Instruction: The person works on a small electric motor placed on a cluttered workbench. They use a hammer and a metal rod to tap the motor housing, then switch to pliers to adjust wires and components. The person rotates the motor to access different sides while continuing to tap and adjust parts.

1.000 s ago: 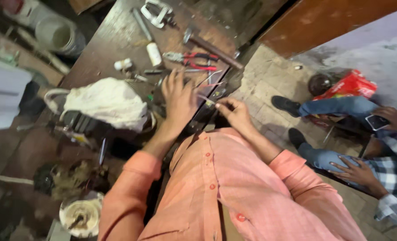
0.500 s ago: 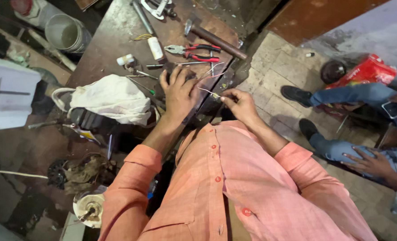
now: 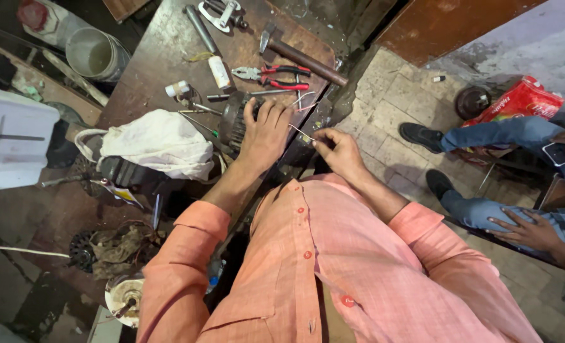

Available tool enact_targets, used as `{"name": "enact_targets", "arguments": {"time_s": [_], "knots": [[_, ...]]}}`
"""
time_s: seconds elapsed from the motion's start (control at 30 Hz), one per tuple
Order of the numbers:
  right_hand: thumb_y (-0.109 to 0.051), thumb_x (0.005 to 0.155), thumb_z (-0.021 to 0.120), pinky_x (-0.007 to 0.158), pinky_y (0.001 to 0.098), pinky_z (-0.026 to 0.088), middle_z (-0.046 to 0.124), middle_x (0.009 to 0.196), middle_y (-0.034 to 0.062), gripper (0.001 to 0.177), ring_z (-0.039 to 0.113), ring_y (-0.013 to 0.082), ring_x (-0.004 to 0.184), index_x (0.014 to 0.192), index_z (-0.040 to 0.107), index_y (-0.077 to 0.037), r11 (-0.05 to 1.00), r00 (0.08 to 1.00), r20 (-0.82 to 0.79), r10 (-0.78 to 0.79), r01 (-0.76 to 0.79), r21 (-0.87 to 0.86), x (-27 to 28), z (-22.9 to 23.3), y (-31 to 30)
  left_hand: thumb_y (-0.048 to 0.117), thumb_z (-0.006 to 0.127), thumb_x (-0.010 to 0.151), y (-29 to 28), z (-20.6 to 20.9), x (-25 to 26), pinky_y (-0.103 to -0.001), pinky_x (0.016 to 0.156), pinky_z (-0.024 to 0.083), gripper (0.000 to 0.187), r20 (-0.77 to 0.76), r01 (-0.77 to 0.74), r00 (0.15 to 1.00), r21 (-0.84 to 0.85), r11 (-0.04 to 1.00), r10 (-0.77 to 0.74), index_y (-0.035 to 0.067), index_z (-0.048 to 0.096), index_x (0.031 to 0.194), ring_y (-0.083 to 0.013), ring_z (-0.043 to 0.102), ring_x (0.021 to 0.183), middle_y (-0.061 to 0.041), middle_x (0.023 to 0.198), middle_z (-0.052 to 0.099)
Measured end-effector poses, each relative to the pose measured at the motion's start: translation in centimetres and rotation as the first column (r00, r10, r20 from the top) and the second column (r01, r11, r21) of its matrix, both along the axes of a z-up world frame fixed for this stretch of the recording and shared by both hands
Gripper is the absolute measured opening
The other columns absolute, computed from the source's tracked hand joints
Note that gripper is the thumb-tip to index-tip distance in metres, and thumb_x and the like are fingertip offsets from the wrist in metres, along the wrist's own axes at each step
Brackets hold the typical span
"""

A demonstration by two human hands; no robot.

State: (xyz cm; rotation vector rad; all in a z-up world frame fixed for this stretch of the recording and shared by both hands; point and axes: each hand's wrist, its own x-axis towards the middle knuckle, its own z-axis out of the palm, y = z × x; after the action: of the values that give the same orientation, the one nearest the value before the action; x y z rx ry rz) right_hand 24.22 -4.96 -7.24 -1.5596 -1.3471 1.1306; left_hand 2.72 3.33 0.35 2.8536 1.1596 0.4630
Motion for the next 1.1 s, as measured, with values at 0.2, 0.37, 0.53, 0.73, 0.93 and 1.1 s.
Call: {"name": "enact_targets", "arguments": {"time_s": [0.2,0.37,0.53,0.73,0.93,1.1], "knots": [[-0.010,0.088,0.076,0.075,0.0289,0.056,0.076,0.095,0.0097,0.020,0.072,0.0148,0.084,0.107,0.075,-0.002,0.998,0.998,0.028,-0.058,0.058,-0.005,-0.1,0.4,0.1,0.017,0.070,0.085,0.5,0.9,0.5,-0.061,0.115,0.024,0.050,0.062,0.022,0.998,-0.115,0.993,-0.015,0.004,0.061,0.133,-0.0294,0.052,0.126,-0.012,0.122,0.061],[-0.012,0.089,0.080,0.069,0.0254,0.054,0.076,0.087,0.0073,0.018,0.066,0.0103,0.075,0.104,0.076,-0.003,0.984,0.984,-0.049,-0.173,0.170,-0.057,0.0,1.6,0.5,0.019,0.074,0.092,1.1,1.3,1.4,-0.059,0.109,0.028,0.026,0.195,0.133,0.976,-0.205,0.970,-0.093,0.008,0.067,0.114,-0.0294,0.053,0.121,-0.008,0.115,0.064],[-0.010,0.088,0.081,0.066,0.0274,0.052,0.073,0.086,0.0087,0.015,0.065,0.0136,0.073,0.100,0.077,-0.002,0.977,0.979,0.033,-0.202,0.200,0.069,0.2,3.1,-0.1,0.018,0.073,0.094,0.6,-0.1,2.6,-0.056,0.099,0.034,0.010,0.212,0.087,0.977,-0.305,0.948,-0.021,0.013,0.071,0.103,-0.0283,0.056,0.115,-0.005,0.106,0.066],[-0.006,0.089,0.080,0.072,0.0303,0.054,0.072,0.092,0.0105,0.012,0.070,0.0203,0.082,0.099,0.075,-0.002,0.939,0.969,0.087,-0.231,0.199,0.282,-0.4,4.9,0.5,0.017,0.073,0.092,0.5,0.3,3.9,-0.047,0.084,0.038,0.010,0.373,0.060,0.921,-0.425,0.903,0.114,0.012,0.070,0.099,-0.0258,0.065,0.102,-0.005,0.098,0.071],[-0.003,0.090,0.082,0.085,0.0361,0.057,0.070,0.105,0.0144,0.015,0.070,0.0298,0.097,0.102,0.073,-0.002,0.865,0.943,0.213,-0.256,0.125,0.486,-0.5,5.1,0.9,0.021,0.072,0.085,0.7,0.4,4.6,-0.047,0.079,0.041,0.013,0.344,-0.016,0.917,-0.475,0.880,0.202,0.011,0.074,0.094,-0.0299,0.068,0.090,-0.008,0.092,0.074],[-0.002,0.087,0.082,0.091,0.0404,0.056,0.069,0.114,0.0159,0.018,0.068,0.0342,0.106,0.102,0.072,-0.003,0.841,0.922,0.323,-0.213,0.004,0.542,0.3,4.3,0.7,0.024,0.075,0.085,0.0,-0.4,4.0,-0.047,0.077,0.042,0.012,0.329,0.005,0.926,-0.503,0.864,0.186,0.013,0.075,0.090,-0.0308,0.068,0.089,-0.009,0.091,0.073]]}}
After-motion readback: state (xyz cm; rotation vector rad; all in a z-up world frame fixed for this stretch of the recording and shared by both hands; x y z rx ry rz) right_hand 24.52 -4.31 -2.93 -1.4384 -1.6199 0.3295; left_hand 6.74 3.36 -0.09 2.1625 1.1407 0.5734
